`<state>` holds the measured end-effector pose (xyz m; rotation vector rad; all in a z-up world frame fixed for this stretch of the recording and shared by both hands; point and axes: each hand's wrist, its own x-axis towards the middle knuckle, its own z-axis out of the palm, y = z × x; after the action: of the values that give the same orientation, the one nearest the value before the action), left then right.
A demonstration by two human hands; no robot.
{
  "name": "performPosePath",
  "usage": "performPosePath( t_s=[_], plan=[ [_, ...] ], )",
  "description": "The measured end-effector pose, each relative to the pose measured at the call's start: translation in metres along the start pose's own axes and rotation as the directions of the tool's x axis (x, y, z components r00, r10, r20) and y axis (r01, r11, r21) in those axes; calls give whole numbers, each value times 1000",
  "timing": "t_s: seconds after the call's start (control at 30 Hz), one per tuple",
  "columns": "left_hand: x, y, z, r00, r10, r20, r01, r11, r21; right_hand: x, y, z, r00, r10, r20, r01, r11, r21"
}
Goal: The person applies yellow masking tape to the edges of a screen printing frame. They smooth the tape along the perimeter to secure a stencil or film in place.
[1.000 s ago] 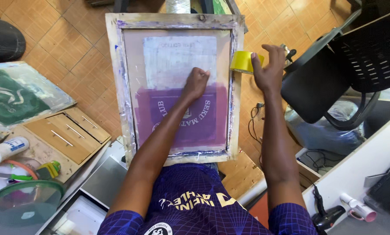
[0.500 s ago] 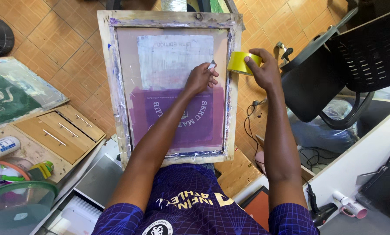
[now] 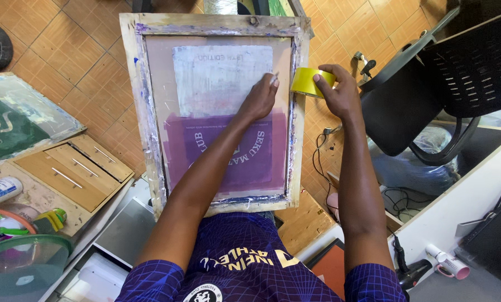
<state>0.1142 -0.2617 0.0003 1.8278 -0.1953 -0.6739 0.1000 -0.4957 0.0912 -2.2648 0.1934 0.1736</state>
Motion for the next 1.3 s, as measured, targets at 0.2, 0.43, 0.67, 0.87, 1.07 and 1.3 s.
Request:
performPosePath(
  t_s=[0.2, 0.43, 0.67, 0.87, 1.07, 1.3],
  plan=[
    [14, -9, 9, 996, -76, -50, 84, 983, 166, -2, -4, -5, 1000, -6, 17, 6, 1000, -11],
    [34, -16, 24, 972, -116, -203, 148, 977, 154, 1, -3, -3, 1000, -22, 15, 22, 1000, 4],
    [43, -20, 35, 985, -124, -120, 148, 963, 225, -1, -11, -3, 1000, -14, 15, 13, 1000, 12],
    [47, -11, 33, 990, -125, -61, 137, 952, 272, -2, -6, -2, 1000, -19, 14, 19, 999, 27],
    [50, -8, 31, 991, -126, -37, 132, 950, 283, -2, -6, -2, 1000, 2, 11, -2, 1000, 22],
    [54, 2, 29, 982, -190, -17, 186, 935, 303, -6, -14, -2, 1000, 0, 7, 0, 1000, 30]
  ],
)
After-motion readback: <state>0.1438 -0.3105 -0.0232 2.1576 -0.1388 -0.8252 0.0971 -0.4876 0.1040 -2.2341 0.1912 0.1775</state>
